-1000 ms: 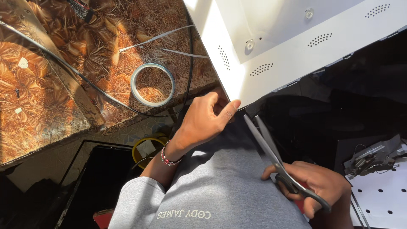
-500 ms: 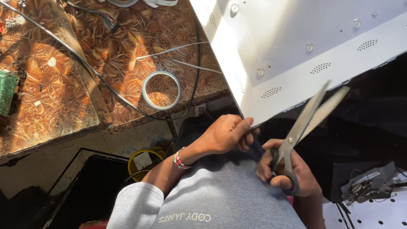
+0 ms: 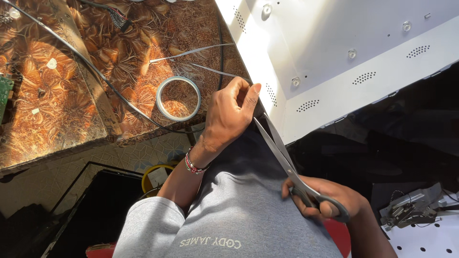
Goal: The person uses scissors to cut a strip of white tape along the edge of a white perforated metal panel. The person repeatedly snips small sections of the tape while holding the panel steady with the other hand.
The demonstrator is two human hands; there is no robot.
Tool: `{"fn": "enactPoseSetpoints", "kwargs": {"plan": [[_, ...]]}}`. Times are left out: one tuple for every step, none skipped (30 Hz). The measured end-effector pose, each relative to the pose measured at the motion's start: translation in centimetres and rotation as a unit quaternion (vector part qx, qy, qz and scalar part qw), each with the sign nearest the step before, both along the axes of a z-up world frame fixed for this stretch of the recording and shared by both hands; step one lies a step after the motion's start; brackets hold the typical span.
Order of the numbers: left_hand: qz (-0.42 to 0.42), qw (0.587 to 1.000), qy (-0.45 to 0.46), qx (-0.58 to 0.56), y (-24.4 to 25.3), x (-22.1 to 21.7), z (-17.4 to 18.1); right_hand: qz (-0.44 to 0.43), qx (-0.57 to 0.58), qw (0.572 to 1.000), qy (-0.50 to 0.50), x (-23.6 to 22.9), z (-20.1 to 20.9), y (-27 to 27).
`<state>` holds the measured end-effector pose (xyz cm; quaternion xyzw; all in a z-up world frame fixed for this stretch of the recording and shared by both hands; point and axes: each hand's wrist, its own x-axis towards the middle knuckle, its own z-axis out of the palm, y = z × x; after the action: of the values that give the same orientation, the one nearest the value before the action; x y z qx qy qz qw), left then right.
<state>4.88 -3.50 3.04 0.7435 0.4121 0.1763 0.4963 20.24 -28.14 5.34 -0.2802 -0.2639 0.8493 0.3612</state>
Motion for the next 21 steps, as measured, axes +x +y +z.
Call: {"fn": "enactPoseSetpoints", "kwargs": {"plan": [[0.000, 1.000, 0.000, -0.001, 0.0, 0.1, 0.1, 0.000, -0.001, 1.000, 0.000, 0.0, -0.3, 0.2], [0.007, 1.000, -0.008, 0.000, 0.0, 0.3, 0.3, -0.019, -0.021, 0.999, 0.034, 0.0, -0.5, 0.5], [0.015, 1.000, -0.016, 0.000, -0.1, 0.4, 0.4, -0.039, -0.041, 0.996, 0.069, 0.1, -0.8, 0.7], [0.015, 1.000, -0.015, -0.002, 0.0, 0.4, 0.5, -0.039, -0.043, 0.996, 0.069, 0.3, -1.2, 1.0], [0.017, 1.000, -0.018, 0.010, 0.1, 0.4, 0.6, -0.029, -0.044, 0.997, 0.060, 0.5, -1.6, 1.2], [0.019, 0.999, -0.020, 0.023, 0.1, 0.4, 0.7, -0.019, -0.045, 0.997, 0.052, 0.7, -2.0, 1.5], [0.022, 0.999, -0.019, 0.021, 0.1, 0.4, 0.7, -0.017, -0.047, 0.997, 0.053, 0.8, -2.0, 1.7], [0.036, 0.999, -0.015, 0.033, 0.0, 0.5, 0.6, -0.020, -0.056, 0.996, 0.064, 0.9, -2.0, 1.8], [0.050, 0.998, -0.009, 0.043, -0.1, 0.5, 0.5, -0.024, -0.066, 0.995, 0.075, 0.9, -2.0, 1.9], [0.053, 0.998, -0.007, 0.040, 0.1, 0.3, 0.3, -0.021, -0.069, 0.994, 0.077, 0.9, -2.5, 1.6], [0.039, 0.999, -0.028, 0.024, 0.4, 0.1, 0.2, -0.065, -0.048, 0.994, 0.076, 0.8, -3.0, 1.3], [0.025, 0.998, -0.050, 0.008, 0.7, 0.0, 0.1, -0.109, -0.026, 0.991, 0.074, 0.8, -3.6, 0.9], [0.028, 0.998, -0.049, 0.005, 0.5, 0.0, 0.1, -0.107, -0.030, 0.991, 0.075, 0.9, -3.6, 0.8], [0.034, 0.998, -0.059, 0.015, 0.4, 0.1, 0.1, -0.105, -0.039, 0.991, 0.079, 0.9, -3.6, 0.7], [0.040, 0.996, -0.070, 0.027, 0.3, 0.2, 0.2, -0.103, -0.046, 0.990, 0.082, 1.0, -3.6, 0.7], [0.043, 0.996, -0.068, 0.026, 0.1, 0.4, 0.2, -0.101, -0.048, 0.990, 0.083, 1.1, -4.4, 0.4], [0.049, 0.996, -0.075, 0.024, 0.0, 0.5, 0.2, -0.097, -0.060, 0.987, 0.110, 1.1, -5.2, 0.1], [0.056, 0.995, -0.082, 0.021, -0.2, 0.7, 0.3, -0.094, -0.072, 0.983, 0.137, 1.2, -5.9, -0.2], [0.057, 0.995, -0.081, 0.020, -0.2, 0.7, 0.2, -0.092, -0.074, 0.983, 0.138, 1.0, -6.3, -0.1], [0.062, 0.994, -0.082, 0.020, -0.2, 0.8, 0.1, -0.090, -0.074, 0.980, 0.161, 0.9, -6.6, 0.0], [0.067, 0.994, -0.083, 0.020, -0.2, 0.9, 0.0, -0.087, -0.074, 0.976, 0.184, 0.7, -7.0, 0.1]]}}
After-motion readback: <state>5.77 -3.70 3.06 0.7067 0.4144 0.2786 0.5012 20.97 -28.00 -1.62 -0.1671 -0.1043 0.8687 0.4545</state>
